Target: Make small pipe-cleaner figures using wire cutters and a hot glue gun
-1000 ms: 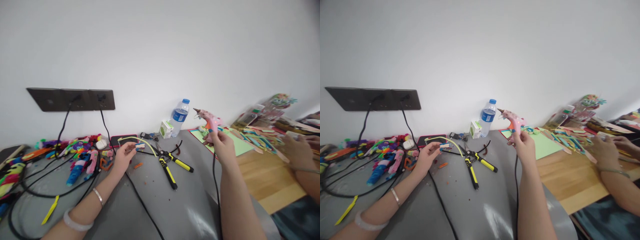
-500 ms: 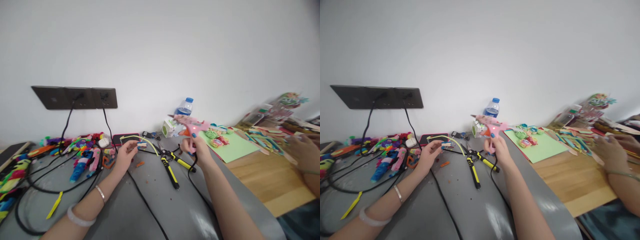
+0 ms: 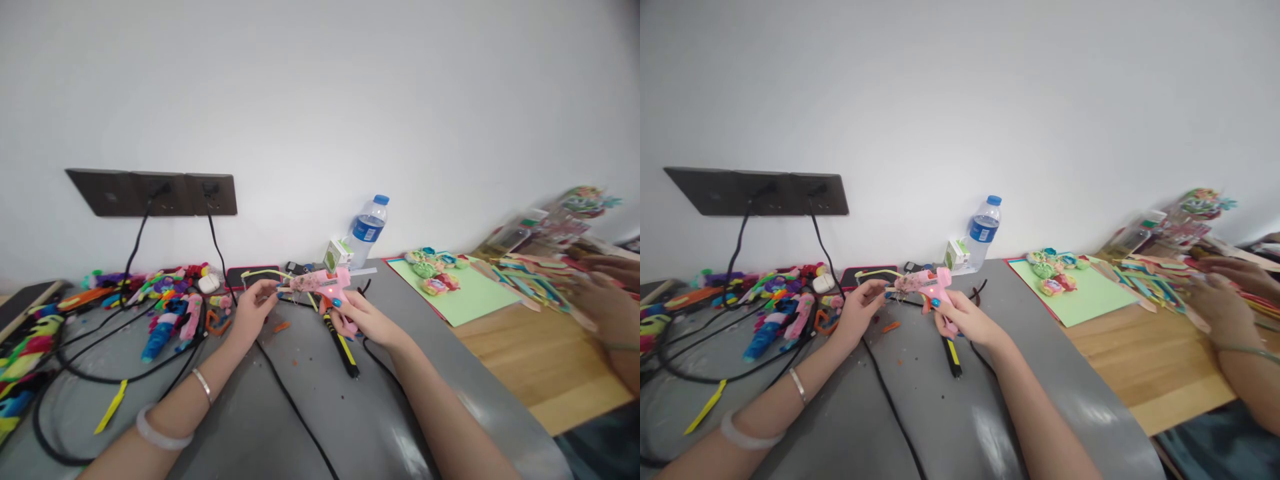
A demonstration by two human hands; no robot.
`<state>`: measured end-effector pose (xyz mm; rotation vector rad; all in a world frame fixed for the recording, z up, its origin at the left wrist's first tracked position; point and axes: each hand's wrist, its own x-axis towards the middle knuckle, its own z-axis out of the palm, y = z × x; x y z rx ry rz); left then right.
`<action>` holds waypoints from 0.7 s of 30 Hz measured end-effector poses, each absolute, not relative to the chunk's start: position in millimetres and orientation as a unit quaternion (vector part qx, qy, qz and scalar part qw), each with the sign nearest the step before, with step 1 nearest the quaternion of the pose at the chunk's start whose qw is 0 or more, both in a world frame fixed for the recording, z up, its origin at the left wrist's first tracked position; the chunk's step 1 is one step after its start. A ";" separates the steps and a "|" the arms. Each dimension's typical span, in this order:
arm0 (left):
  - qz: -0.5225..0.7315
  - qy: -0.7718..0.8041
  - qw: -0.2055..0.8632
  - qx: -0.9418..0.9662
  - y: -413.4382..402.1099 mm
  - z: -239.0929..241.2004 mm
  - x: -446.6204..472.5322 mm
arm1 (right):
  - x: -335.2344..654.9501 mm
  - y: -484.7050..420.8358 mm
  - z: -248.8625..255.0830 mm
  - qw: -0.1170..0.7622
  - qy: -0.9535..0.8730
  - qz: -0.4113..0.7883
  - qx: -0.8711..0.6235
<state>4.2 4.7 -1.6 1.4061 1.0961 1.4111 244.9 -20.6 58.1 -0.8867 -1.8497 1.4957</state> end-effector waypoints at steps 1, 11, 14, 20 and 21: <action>0.563 0.437 0.420 0.562 4.5 -1.3 4.3 | 244.3 -20.4 57.3 0.297 -0.696 0.562 -0.334; 0.560 0.437 0.423 0.562 3.8 -1.4 4.6 | 245.4 -17.1 54.8 0.296 -0.701 0.556 -0.333; 0.561 0.437 0.421 0.563 3.8 -1.5 4.8 | 245.1 -16.7 53.6 0.289 -0.706 0.552 -0.337; 0.562 0.437 0.417 0.566 3.3 -0.8 4.9 | 244.1 -16.9 52.3 0.286 -0.708 0.552 -0.336; 0.562 0.437 0.416 0.566 3.3 -0.7 4.9 | 244.1 -17.1 52.5 0.286 -0.708 0.551 -0.337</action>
